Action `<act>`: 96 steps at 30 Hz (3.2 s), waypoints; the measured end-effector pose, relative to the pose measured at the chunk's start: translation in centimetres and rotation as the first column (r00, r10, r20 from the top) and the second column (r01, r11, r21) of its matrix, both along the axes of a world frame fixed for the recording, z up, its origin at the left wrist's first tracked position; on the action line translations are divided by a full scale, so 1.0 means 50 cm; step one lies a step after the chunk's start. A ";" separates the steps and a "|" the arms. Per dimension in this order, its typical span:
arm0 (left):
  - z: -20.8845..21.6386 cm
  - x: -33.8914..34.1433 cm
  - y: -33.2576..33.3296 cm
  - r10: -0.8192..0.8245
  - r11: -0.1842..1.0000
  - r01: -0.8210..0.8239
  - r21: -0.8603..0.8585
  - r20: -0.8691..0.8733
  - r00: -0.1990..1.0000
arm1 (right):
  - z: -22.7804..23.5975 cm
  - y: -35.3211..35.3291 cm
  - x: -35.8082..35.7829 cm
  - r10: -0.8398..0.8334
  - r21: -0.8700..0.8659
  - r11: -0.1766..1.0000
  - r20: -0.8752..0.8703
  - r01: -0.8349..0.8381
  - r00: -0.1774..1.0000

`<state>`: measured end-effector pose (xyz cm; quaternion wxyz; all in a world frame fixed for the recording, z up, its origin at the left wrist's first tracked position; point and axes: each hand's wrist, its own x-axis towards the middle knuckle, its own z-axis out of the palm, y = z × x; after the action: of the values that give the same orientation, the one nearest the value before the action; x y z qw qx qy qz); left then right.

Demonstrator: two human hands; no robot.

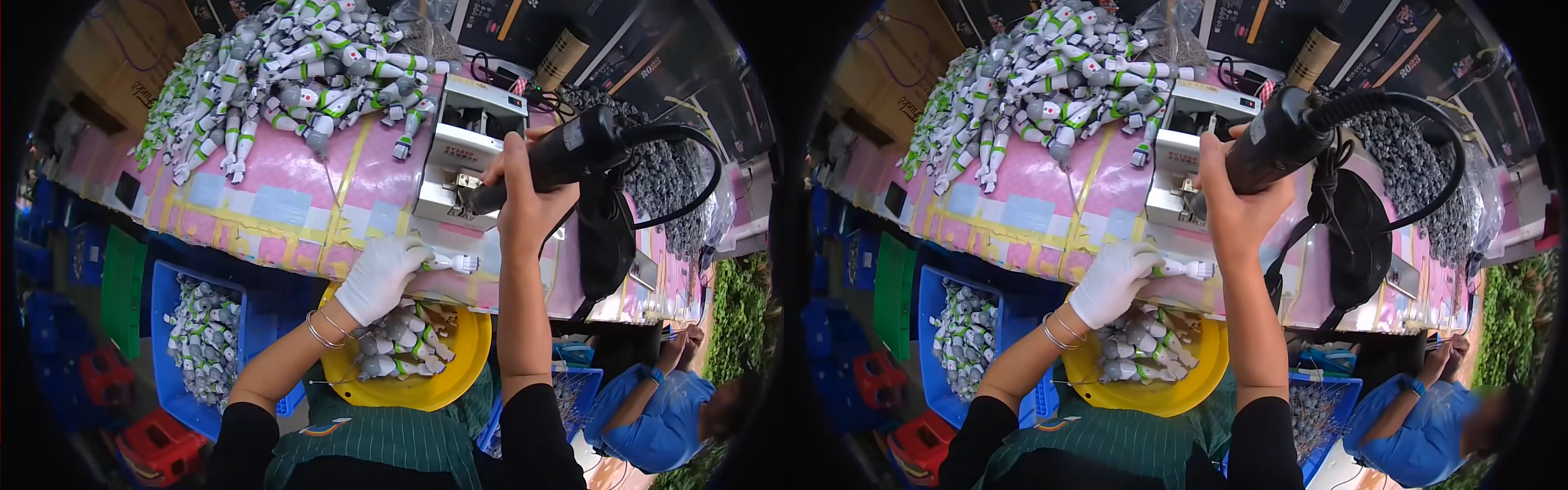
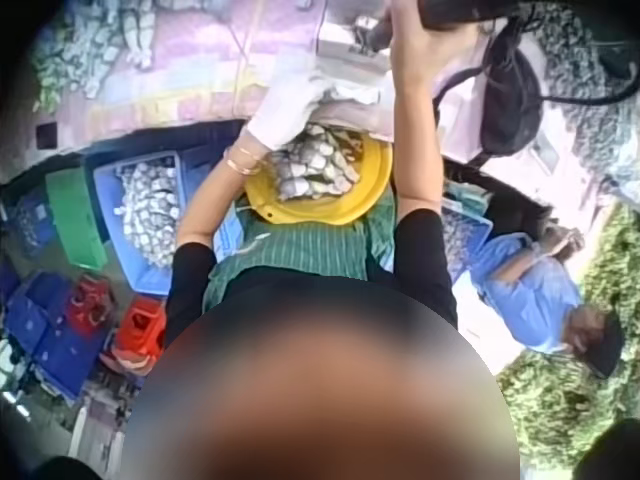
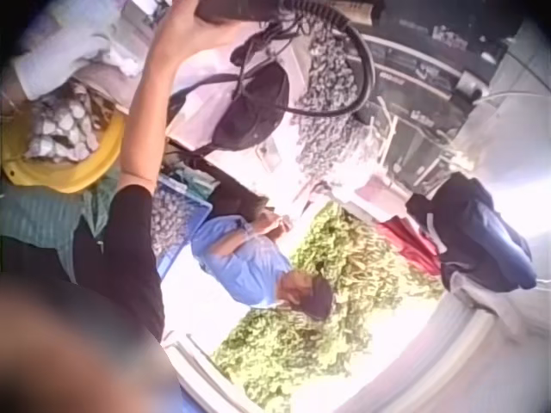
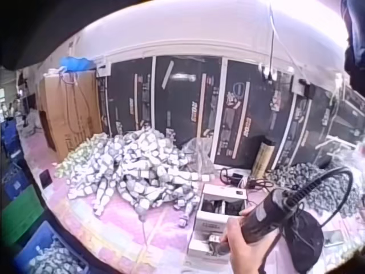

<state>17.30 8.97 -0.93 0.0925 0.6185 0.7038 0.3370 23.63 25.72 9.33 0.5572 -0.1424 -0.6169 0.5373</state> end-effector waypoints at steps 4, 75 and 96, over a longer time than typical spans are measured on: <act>-0.006 0.005 -0.004 0.059 0.994 -0.060 0.093 0.017 0.998 | 0.005 0.002 -0.004 0.004 -0.003 1.000 -0.035 -0.004 0.999; -0.099 -0.003 0.053 0.184 0.982 -0.183 0.045 -0.034 0.982 | -0.066 -0.130 0.031 -0.097 -0.049 0.994 0.035 0.099 0.995; 0.033 -0.369 0.037 0.728 0.684 -0.646 0.338 -0.366 0.580 | 0.037 -0.039 0.025 0.068 -0.089 0.993 -0.100 -0.077 0.993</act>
<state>-1.17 10.84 0.70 -0.2725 0.3638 0.8570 0.2427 24.90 23.76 11.17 0.5592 -0.1194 -0.5685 0.5915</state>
